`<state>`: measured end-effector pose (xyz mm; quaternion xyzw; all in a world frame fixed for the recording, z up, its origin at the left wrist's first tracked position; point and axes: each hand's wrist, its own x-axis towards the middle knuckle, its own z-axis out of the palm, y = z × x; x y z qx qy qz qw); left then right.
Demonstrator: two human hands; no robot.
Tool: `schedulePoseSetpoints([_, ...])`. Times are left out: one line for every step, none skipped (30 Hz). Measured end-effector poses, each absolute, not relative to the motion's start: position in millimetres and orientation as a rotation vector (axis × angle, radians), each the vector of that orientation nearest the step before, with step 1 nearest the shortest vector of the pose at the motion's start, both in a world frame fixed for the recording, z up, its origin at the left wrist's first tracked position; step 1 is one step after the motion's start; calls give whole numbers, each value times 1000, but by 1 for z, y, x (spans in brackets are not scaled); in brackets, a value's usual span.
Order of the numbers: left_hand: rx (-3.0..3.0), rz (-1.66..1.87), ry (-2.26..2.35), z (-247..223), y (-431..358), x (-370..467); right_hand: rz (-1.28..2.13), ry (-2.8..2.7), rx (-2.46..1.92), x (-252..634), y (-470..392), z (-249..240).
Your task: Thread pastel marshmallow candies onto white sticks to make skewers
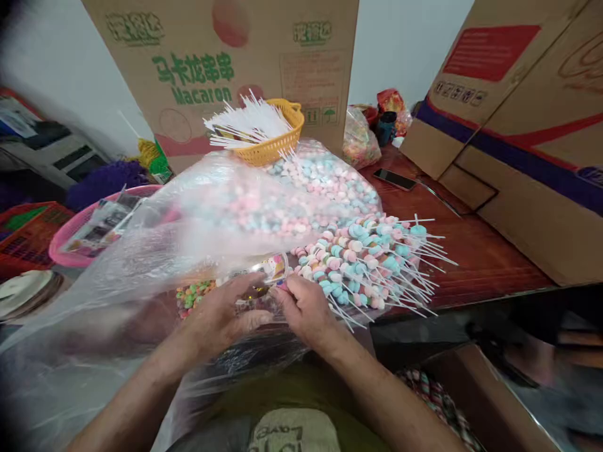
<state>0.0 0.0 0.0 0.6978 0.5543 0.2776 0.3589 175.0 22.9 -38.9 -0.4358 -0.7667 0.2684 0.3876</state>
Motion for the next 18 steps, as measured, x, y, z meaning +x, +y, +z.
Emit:
schedulePoseSetpoints([1669, 777, 1401, -7, -2, 6, 740, -1921, -1098, 174, 21, -39])
schedulePoseSetpoints([1555, 824, 1369, -14, -4, 12, 783, -1896, -1090, 173, 19, -40])
schedulePoseSetpoints([1461, 859, 1335, -19, -5, 16, 811, -1874, -1085, 172, 18, -41])
schedulePoseSetpoints([1385, 882, 1300, -24, -5, 18, 826, -1857, -1083, 171, 17, -42])
schedulePoseSetpoints([1303, 898, 1241, -26, -5, 19, 832, -1834, -1082, 171, 16, -43])
schedulePoseSetpoints([1258, 899, 1199, -27, -5, 19, 817, -1823, -1084, 172, 15, -44])
schedulePoseSetpoints([1262, 890, 1188, -28, -5, 17, 776, -1833, -1100, 172, 15, -46])
schedulePoseSetpoints([1326, 878, 1210, -28, -5, 15, 722, -1856, -1129, 171, 14, -48])
schedulePoseSetpoints([1443, 878, 1258, -28, -6, 12, 669, -1882, -1169, 171, 14, -49])
schedulePoseSetpoints([1593, 897, 1320, -29, -6, 10, 625, -1907, -1215, 170, 14, -50])
schedulePoseSetpoints([1749, 931, 1386, -31, -7, 8, 594, -1931, -1261, 170, 15, -51])
schedulePoseSetpoints([1886, 983, 1448, -34, -9, 6, 581, -1953, -1300, 170, 17, -51])
schedulePoseSetpoints([1984, 1054, 1506, -38, -10, 5, 576, -1970, -1341, 170, 20, -50])
schedulePoseSetpoints([2033, 1133, 1559, -42, -12, 3, 568, -1987, -1400, 172, 26, -48])
schedulePoseSetpoints([2044, 1205, 1601, -45, -13, 2, 545, -2003, -1479, 174, 34, -45])
schedulePoseSetpoints([2041, 1271, 1621, -48, -15, 0, 505, -2014, -1581, 177, 44, -43])
schedulePoseSetpoints([2043, 1327, 1619, -51, -16, -2, 450, -2026, -1706, 180, 56, -40])
schedulePoseSetpoints([2057, 1375, 1597, -52, -17, -5, 392, -2036, -1824, 182, 68, -38])
